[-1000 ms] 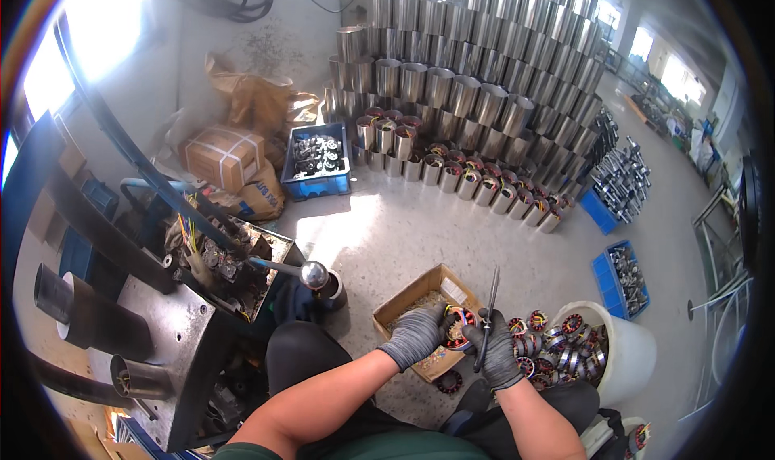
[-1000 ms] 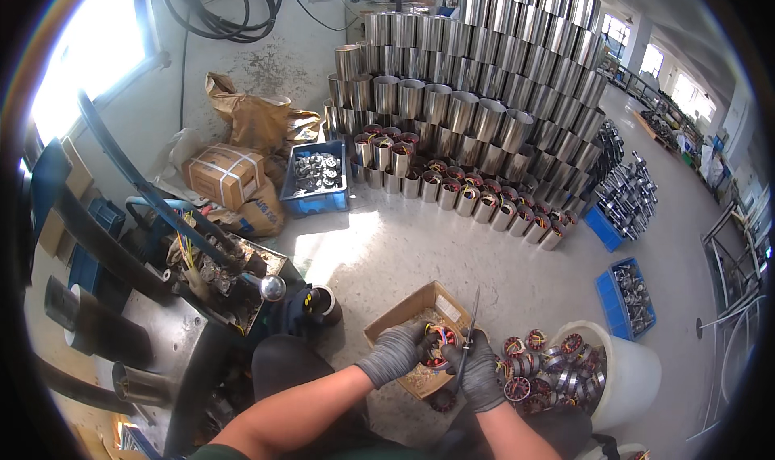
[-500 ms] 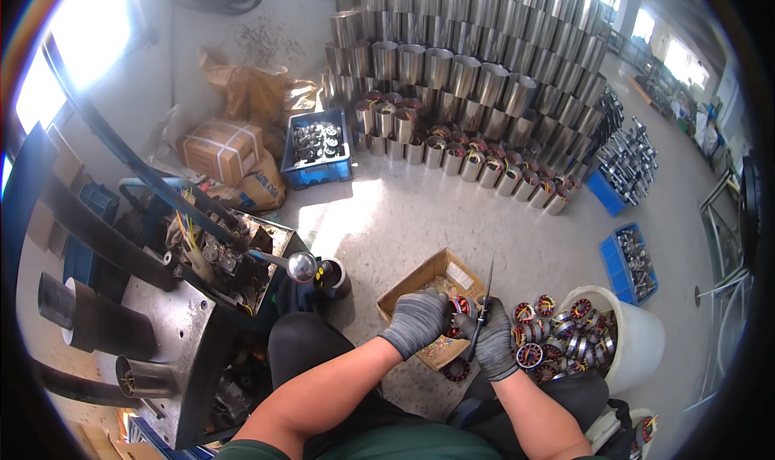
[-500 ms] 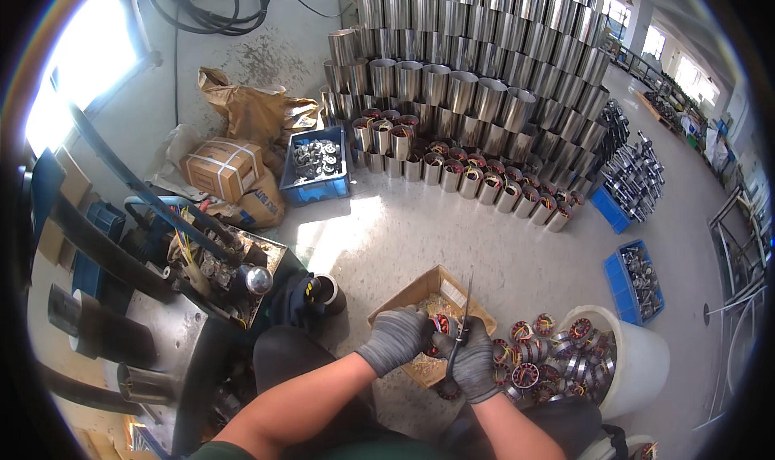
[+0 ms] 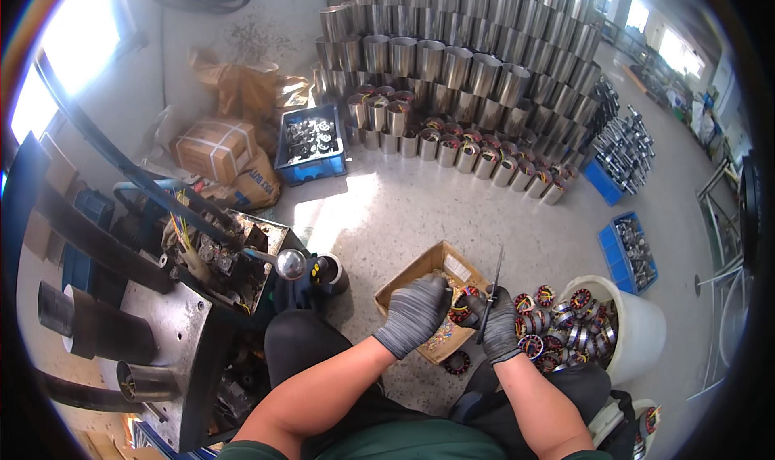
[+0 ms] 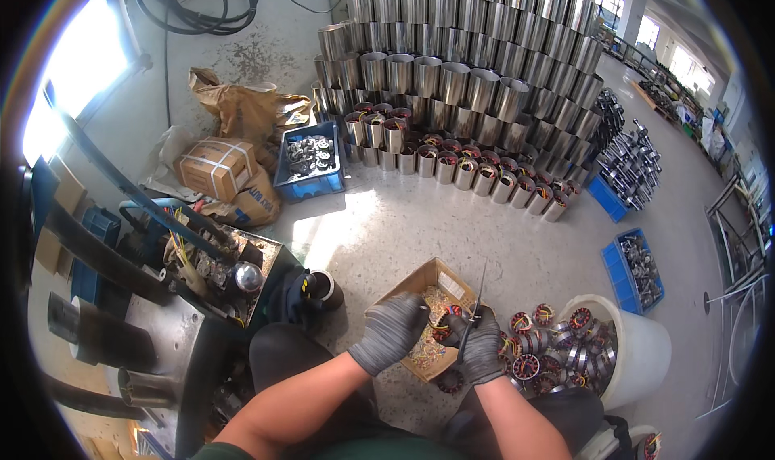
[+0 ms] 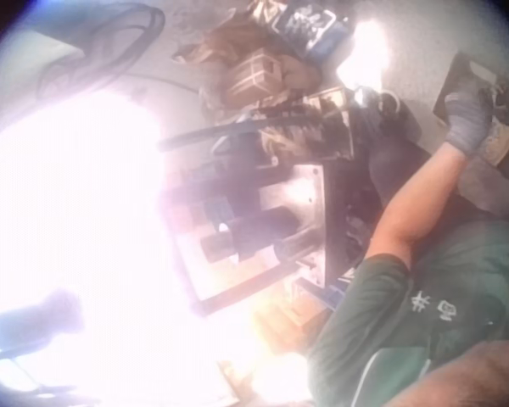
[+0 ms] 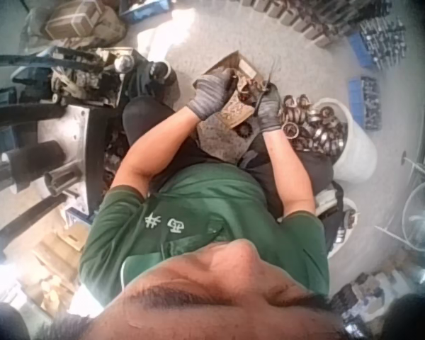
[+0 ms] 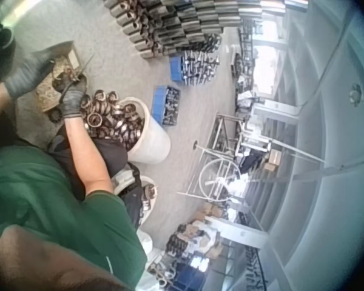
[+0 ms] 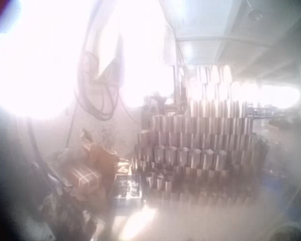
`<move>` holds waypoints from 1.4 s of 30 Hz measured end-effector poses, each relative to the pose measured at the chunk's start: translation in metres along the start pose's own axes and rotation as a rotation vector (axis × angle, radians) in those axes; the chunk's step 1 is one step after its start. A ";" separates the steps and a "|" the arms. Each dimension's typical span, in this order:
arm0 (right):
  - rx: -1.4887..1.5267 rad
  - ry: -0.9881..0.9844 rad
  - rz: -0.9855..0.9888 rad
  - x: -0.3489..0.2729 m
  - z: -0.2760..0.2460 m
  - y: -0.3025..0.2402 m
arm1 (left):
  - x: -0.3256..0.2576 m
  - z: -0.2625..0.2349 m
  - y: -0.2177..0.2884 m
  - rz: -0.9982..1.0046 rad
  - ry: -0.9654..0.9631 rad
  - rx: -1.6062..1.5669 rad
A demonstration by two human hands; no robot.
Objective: Trimming wires and preparing motor stator components in a factory.
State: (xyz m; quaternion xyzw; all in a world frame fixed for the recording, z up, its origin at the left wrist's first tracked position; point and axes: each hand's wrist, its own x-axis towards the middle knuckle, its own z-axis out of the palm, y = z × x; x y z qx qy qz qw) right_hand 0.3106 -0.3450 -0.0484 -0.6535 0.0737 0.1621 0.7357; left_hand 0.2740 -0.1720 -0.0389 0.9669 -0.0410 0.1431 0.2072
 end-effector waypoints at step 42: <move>-0.116 -0.246 0.388 0.001 -0.001 0.034 | -0.013 0.001 -0.015 -0.678 -0.245 -1.550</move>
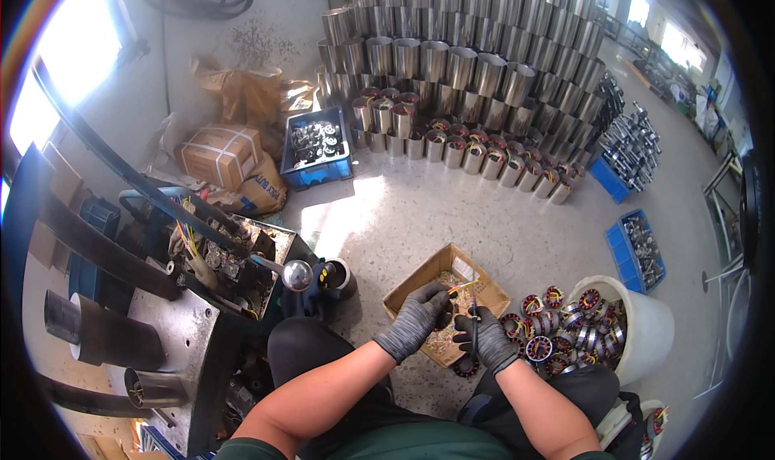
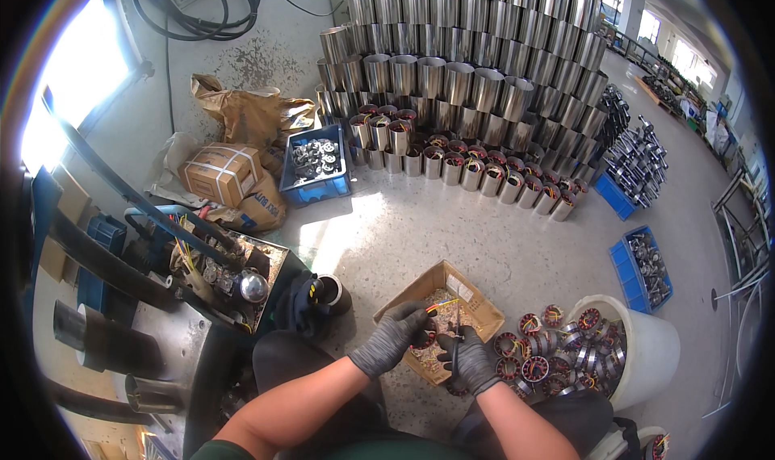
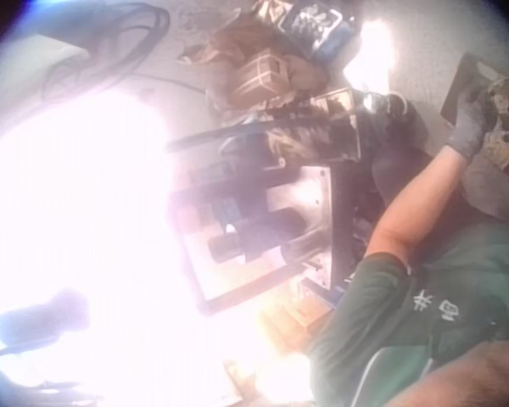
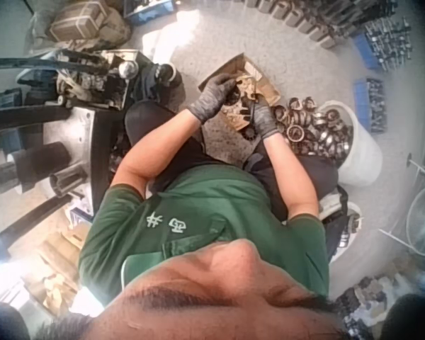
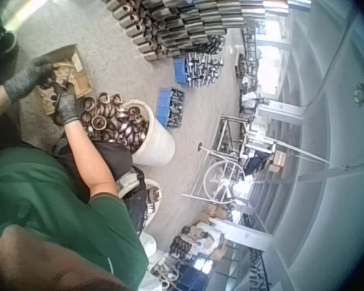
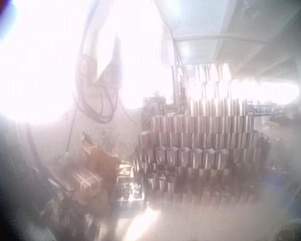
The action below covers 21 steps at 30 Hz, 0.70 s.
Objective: Trimming wires and preparing motor stator components in a factory.
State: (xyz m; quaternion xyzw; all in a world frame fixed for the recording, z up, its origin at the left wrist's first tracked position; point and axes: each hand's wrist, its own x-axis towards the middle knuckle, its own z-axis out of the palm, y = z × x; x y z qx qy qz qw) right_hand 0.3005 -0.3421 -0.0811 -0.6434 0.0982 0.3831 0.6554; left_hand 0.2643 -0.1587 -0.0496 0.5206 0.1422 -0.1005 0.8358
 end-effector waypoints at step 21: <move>0.082 0.071 -0.416 0.011 -0.017 -0.015 | 0.001 -0.009 -0.011 -0.001 0.137 0.195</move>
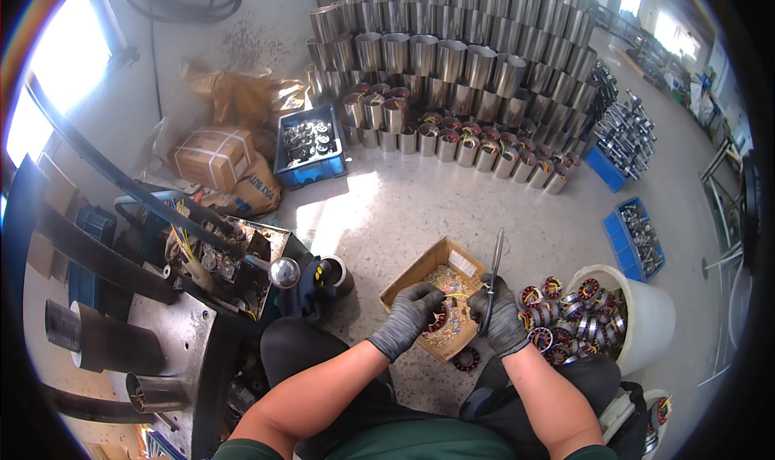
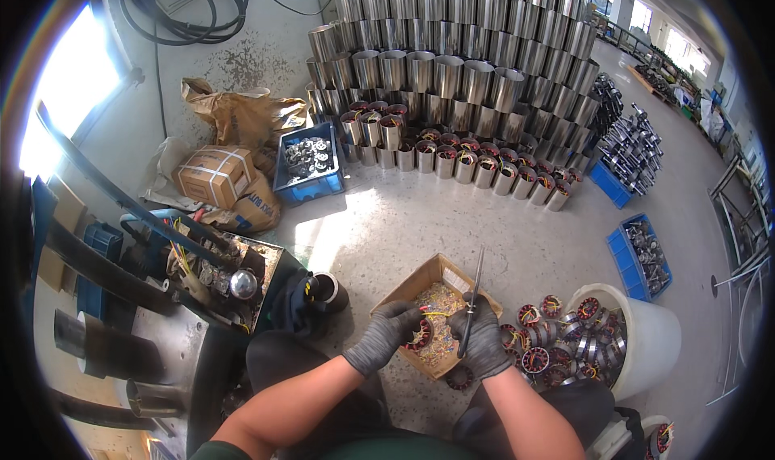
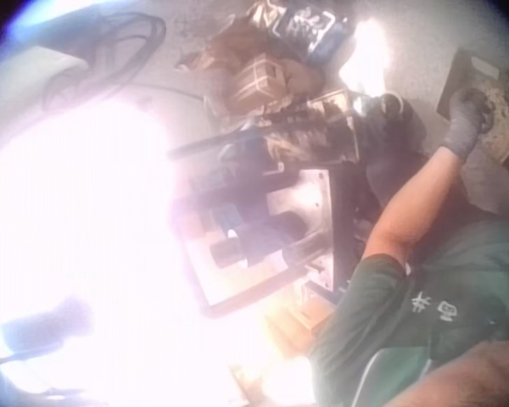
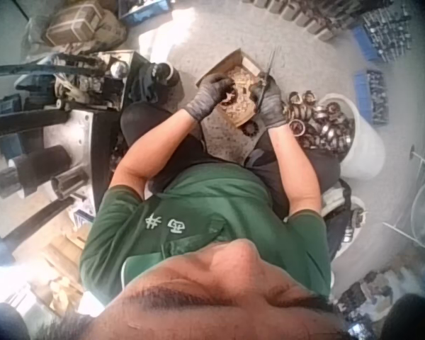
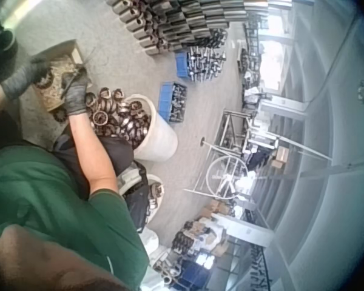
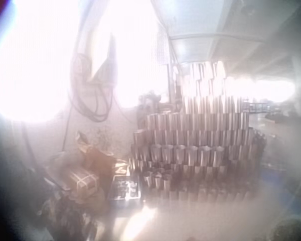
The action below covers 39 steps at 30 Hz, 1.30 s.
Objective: Trimming wires and preparing motor stator components in a factory.
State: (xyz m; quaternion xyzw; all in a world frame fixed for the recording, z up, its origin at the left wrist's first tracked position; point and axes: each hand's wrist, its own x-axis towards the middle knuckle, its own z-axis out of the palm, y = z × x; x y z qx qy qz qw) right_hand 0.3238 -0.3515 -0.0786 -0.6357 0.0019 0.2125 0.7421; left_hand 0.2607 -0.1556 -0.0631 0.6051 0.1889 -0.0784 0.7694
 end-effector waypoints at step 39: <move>-0.131 -0.281 0.342 -0.045 0.022 -0.028 | 0.009 -0.003 -0.002 0.193 0.086 0.474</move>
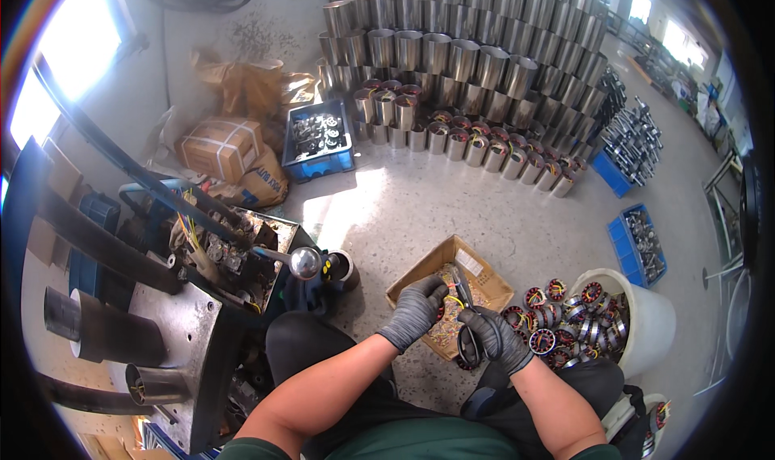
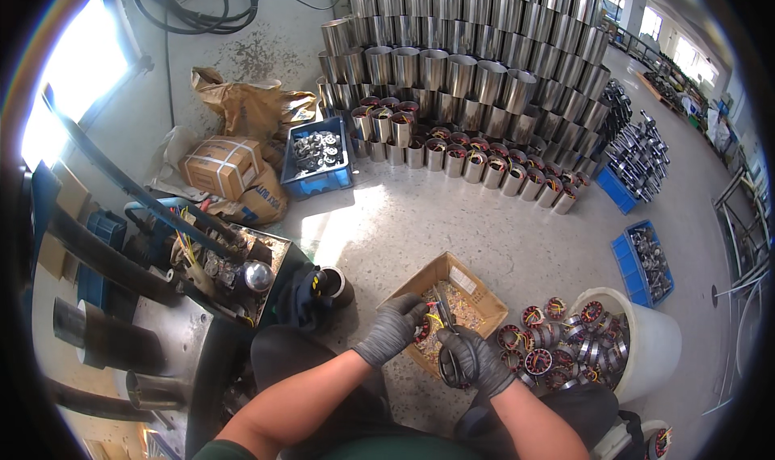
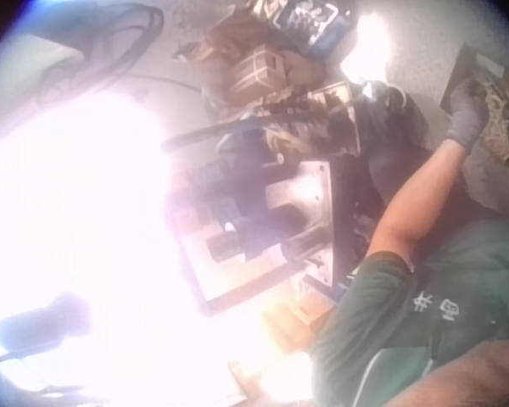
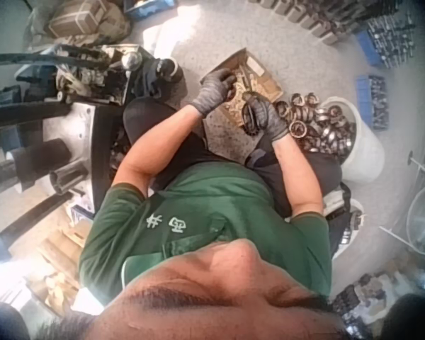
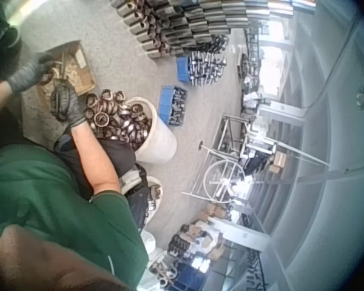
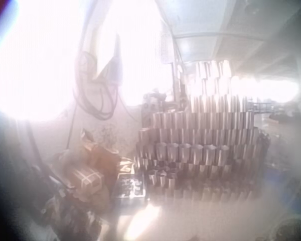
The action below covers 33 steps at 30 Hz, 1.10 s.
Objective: Trimming wires and preparing motor stator components in a factory.
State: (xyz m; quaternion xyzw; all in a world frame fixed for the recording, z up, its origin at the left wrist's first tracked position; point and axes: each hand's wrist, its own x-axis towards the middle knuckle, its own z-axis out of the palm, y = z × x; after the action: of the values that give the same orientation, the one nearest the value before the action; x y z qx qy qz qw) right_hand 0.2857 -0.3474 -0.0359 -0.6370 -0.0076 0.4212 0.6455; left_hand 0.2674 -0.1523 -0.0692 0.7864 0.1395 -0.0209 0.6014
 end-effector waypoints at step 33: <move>0.406 0.017 0.122 0.005 0.008 0.041 | 0.015 0.017 -0.048 0.007 0.049 -0.030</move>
State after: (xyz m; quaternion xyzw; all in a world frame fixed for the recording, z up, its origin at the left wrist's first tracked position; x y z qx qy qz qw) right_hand 0.2629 -0.3443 -0.0708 -0.4966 0.1214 0.4471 0.7340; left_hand 0.2725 -0.1545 -0.1218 0.7780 0.1518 0.0027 0.6097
